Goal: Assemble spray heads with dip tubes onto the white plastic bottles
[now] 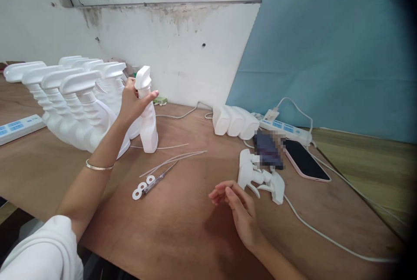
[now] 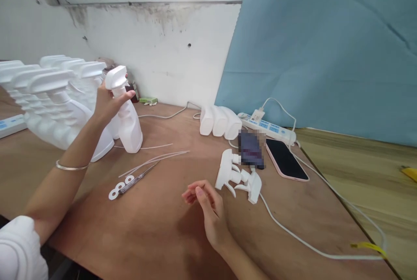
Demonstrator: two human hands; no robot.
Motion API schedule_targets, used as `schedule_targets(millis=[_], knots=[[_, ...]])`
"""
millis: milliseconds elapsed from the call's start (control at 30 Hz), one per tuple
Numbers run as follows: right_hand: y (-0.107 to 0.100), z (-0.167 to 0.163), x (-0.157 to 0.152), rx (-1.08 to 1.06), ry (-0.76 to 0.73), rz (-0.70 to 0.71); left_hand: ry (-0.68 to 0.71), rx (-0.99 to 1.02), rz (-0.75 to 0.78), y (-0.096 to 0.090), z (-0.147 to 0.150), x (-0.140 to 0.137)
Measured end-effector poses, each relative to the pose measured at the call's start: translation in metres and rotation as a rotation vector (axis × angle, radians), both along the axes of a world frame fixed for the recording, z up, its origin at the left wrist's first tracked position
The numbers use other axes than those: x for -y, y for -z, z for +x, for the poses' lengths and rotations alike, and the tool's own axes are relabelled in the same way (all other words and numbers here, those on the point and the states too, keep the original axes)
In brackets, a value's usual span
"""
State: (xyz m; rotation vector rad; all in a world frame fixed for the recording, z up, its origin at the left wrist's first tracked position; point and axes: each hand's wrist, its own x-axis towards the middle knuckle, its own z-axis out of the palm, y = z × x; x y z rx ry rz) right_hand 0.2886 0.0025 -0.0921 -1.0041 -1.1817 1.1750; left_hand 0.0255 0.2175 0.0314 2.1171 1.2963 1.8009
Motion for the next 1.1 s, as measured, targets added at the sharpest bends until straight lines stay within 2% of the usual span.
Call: schedule_targets(millis=[100, 400, 733, 833, 933, 1000, 1033, 1100], knots=[[0.001, 0.0, 0.0, 0.005, 0.002, -0.003, -0.048, 0.027, 0.01, -0.003, -0.004, -0.001], [0.004, 0.001, 0.0, 0.019, 0.009, -0.007, -0.001, 0.099, 0.041, -0.001, -0.01, -0.006], [0.002, 0.0, 0.0, 0.078, 0.012, 0.013, -0.066, 0.007, 0.025, -0.009, -0.017, 0.003], [0.0, 0.003, 0.001, 0.293, 0.067, 0.132, -0.083, -0.033, 0.048, -0.011, -0.019, 0.004], [-0.002, 0.013, -0.003, 0.689, 0.178, 0.496, -0.117, -0.1, 0.112, -0.011, -0.02, 0.003], [-0.004, 0.02, -0.007, 0.966, 0.309, 0.697, -0.129, -0.134, 0.153, -0.01, -0.021, 0.001], [-0.005, 0.023, -0.009, 1.101, 0.394, 0.727, -0.128, -0.137, 0.158, -0.009, -0.021, 0.0], [-0.007, 0.027, -0.013, 1.339, 0.578, 0.661, -0.108, -0.12, 0.148, -0.008, -0.021, -0.001]])
